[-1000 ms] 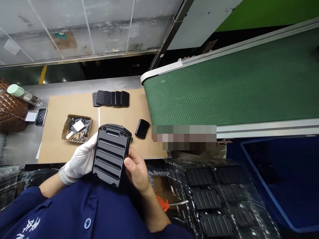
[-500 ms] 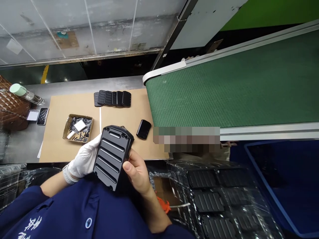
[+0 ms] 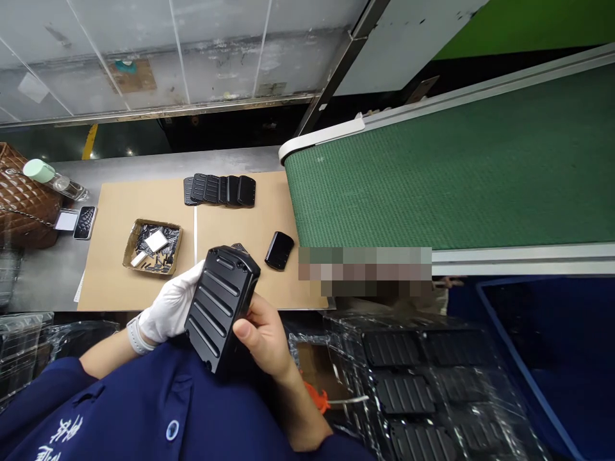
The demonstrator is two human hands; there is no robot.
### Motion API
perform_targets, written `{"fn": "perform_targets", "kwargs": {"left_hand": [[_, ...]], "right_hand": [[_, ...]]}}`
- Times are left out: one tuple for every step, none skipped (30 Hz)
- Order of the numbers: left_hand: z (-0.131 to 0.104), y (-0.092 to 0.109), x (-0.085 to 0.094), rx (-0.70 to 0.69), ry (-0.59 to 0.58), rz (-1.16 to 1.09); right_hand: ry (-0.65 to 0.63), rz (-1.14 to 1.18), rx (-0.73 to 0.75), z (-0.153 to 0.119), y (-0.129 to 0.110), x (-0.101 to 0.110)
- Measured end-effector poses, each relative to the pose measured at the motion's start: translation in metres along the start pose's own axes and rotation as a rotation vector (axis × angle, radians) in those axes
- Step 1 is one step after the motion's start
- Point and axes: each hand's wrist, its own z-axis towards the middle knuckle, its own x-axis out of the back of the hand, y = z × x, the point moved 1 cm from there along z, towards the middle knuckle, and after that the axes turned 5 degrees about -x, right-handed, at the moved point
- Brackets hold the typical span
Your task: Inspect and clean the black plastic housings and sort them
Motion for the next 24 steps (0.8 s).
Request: {"fn": "perform_targets", "kwargs": {"left_hand": [[0.000, 0.000, 0.000, 0.001, 0.002, 0.003], [0.000, -0.001, 0.000, -0.003, 0.003, 0.004], [0.001, -0.001, 0.000, -0.009, 0.002, 0.005], [0.001, -0.001, 0.000, -0.014, 0.000, 0.009], [0.001, -0.001, 0.001, -0.016, -0.003, 0.015], [0.001, -0.001, 0.001, -0.018, -0.007, 0.023], [0.001, -0.001, 0.002, -0.021, -0.012, 0.033], [0.001, -0.001, 0.003, -0.023, -0.018, 0.041], [0.001, -0.001, 0.003, -0.024, -0.024, 0.048], [0.002, -0.001, 0.005, -0.026, -0.026, 0.052], [0.002, -0.001, 0.006, -0.025, -0.029, 0.055], [0.002, -0.001, 0.007, -0.029, -0.029, 0.056], [0.002, -0.002, 0.008, -0.031, -0.029, 0.058], [0.003, -0.003, 0.009, -0.035, -0.031, 0.061], [0.003, -0.004, 0.009, -0.044, -0.035, 0.062], [0.004, -0.005, 0.010, -0.055, -0.039, 0.061], [0.005, -0.006, 0.010, -0.062, -0.045, 0.058], [0.005, -0.007, 0.011, -0.061, -0.050, 0.055], [0.006, -0.008, 0.011, -0.050, -0.056, 0.051], [0.007, -0.009, 0.011, -0.037, -0.061, 0.045], [0.008, -0.010, 0.011, -0.020, -0.066, 0.040], [0.008, -0.010, 0.011, -0.007, -0.071, 0.037], [0.009, -0.010, 0.011, -0.007, -0.075, 0.034], [0.009, -0.010, 0.012, -0.022, -0.081, 0.030]], "right_hand": [[-0.006, -0.002, 0.006, 0.000, 0.000, 0.000], [-0.010, -0.005, 0.012, 0.000, 0.001, 0.000], [-0.011, -0.007, 0.021, -0.001, 0.001, 0.000], [-0.012, -0.009, 0.028, -0.001, 0.001, 0.000], [-0.012, -0.010, 0.032, 0.000, 0.001, -0.001], [-0.012, -0.011, 0.031, 0.000, 0.001, -0.001], [-0.011, -0.012, 0.026, 0.000, 0.000, -0.001], [-0.007, -0.013, 0.020, 0.000, 0.000, -0.001], [-0.001, -0.015, 0.014, 0.001, 0.000, -0.001], [0.006, -0.017, 0.011, 0.001, -0.001, -0.001], [0.016, -0.018, 0.014, 0.002, -0.001, -0.001], [0.023, -0.017, 0.021, 0.002, -0.002, -0.001], [0.032, -0.016, 0.029, 0.002, -0.003, -0.001], [0.040, -0.017, 0.037, 0.002, -0.003, -0.001], [0.051, -0.018, 0.041, 0.002, -0.004, -0.001], [0.062, -0.020, 0.043, 0.002, -0.004, -0.001], [0.073, -0.023, 0.040, 0.002, -0.004, -0.001], [0.079, -0.027, 0.036, 0.002, -0.004, -0.001], [0.082, -0.031, 0.034, 0.001, -0.004, -0.001], [0.081, -0.034, 0.034, 0.001, -0.004, -0.001], [0.079, -0.037, 0.035, 0.001, -0.004, -0.002], [0.077, -0.039, 0.034, 0.000, -0.004, -0.002], [0.077, -0.037, 0.035, 0.000, -0.004, -0.002], [0.084, -0.027, 0.033, 0.001, -0.004, -0.002]]}}
